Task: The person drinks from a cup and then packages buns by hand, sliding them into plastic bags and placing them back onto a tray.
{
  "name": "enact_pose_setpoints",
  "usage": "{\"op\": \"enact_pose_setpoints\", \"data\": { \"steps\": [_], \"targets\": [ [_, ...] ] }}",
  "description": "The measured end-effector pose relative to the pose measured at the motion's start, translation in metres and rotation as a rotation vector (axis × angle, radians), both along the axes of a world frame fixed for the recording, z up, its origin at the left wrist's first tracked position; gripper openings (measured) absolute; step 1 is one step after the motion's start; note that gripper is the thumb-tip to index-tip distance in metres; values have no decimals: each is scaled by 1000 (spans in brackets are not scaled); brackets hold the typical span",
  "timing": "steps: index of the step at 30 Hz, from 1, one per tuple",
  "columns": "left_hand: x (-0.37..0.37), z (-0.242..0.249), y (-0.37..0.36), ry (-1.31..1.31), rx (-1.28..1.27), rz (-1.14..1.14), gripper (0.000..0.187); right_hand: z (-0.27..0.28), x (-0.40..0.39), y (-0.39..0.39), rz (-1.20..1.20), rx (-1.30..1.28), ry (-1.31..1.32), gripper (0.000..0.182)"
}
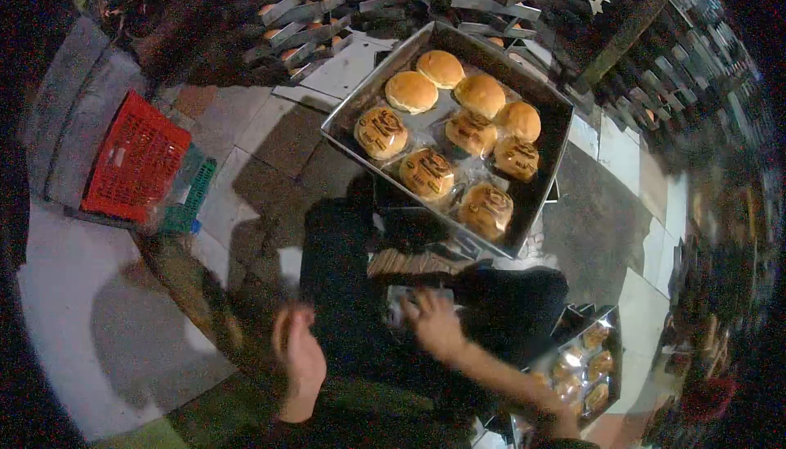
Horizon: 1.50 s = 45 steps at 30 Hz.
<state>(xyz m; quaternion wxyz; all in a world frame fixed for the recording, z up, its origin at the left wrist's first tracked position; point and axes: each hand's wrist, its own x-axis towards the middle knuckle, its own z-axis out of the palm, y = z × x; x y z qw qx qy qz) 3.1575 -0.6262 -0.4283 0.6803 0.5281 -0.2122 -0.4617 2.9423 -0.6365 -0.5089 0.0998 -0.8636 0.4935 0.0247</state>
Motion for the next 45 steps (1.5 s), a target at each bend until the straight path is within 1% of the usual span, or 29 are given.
{"op": "enact_pose_setpoints", "data": {
  "steps": [2, 6, 8, 10, 14, 16, 17, 18, 20, 21, 22, 24, 25, 26, 27, 28, 30, 32, 33, 34, 36, 37, 38, 39, 40, 41, 42, 44, 45],
  "targets": [
    [-8, -17, -9, -65, 98, -212, 14, -45, 7, 43, 33, 31, -56, 39],
    [-40, -30, -29, -229, 189, -365, 15, -21, 14, 53, 34, -41, -78, 40],
    [-49, -53, -39, -201, 154, -408, 20, -6, 12, 55, 73, -103, -214, 35],
    [-57, -81, -41, -74, 131, -527, 22, -10, 9, 57, 40, -102, -195, 34],
    [-57, -112, -32, -198, 156, -656, 25, 0, 5, 35, 58, -210, -281, 36],
    [-53, -98, -29, -157, -46, -999, 30, 5, -4, 9, -258, -178, -479, 28],
    [-45, -73, -32, -186, 112, -1217, 36, 19, -8, -6, -448, -39, -709, 22],
    [-40, -68, -36, -187, 111, -1212, 36, 42, -12, -22, -640, 108, -935, 17],
    [-32, -64, -40, -57, 219, -1139, 34, 103, -16, -51, -674, -71, -769, 17],
    [-29, -62, -39, 373, 134, -959, 27, 116, -17, -60, -727, -27, -986, 20],
    [-28, -58, -43, 376, 127, -958, 27, 126, -17, -68, -774, 17, -1205, 23],
    [-25, -51, -51, 523, 290, -832, 19, 138, -19, -84, -661, 3, -1152, 25],
    [-29, -46, -58, 282, 242, -721, 12, 139, -27, -97, -720, 87, -1096, 23],
    [-30, -38, -66, 290, 238, -712, 12, 140, -31, -109, -776, 167, -1038, 21],
    [-30, -27, -76, -49, 191, -652, 11, 124, -28, -116, -753, 29, -958, 13],
    [-29, -23, -84, -385, 149, -574, 12, 120, -27, -118, -473, -101, -676, 4],
    [-21, -30, -97, -409, 149, -555, 15, 119, -6, -141, -668, 525, -1712, 6],
    [-16, -47, -101, -297, 147, -436, 17, 111, -21, -206, -735, -292, -927, 13],
    [-20, -65, -102, -267, 128, -330, 16, 99, -27, -245, -731, -303, -942, 17],
    [-22, -74, -101, -266, 124, -329, 16, 84, -29, -283, -726, -318, -959, 20],
    [-22, -87, -103, 93, 19, -213, 14, 53, -19, -341, -426, -411, -566, 33],
    [-17, -70, -112, 595, 34, -236, 12, 35, -15, -370, -625, -425, -397, 41],
    [-16, -76, -113, 596, 31, -229, 12, 17, -9, -399, -812, -431, -224, 50],
    [-16, -83, -107, 620, 56, -239, 12, -1, -14, -430, -801, -428, -228, 50],
    [-16, -88, -106, 640, 85, -251, 12, -17, -26, -457, -951, -129, -497, 56],
    [-20, -76, -114, 386, -127, -213, 12, -27, -31, -473, -1081, 188, -758, 62],
    [-20, -84, -112, 382, -125, -208, 12, -17, -17, -469, -1077, 195, -759, 62],
    [-22, -105, -99, 667, -52, -174, 13, 25, 20, -438, -1014, 10, -659, 61],
    [-22, -106, -100, 667, -57, -167, 13, 6, 22, -432, -813, -292, -452, 60]
  ]
}}
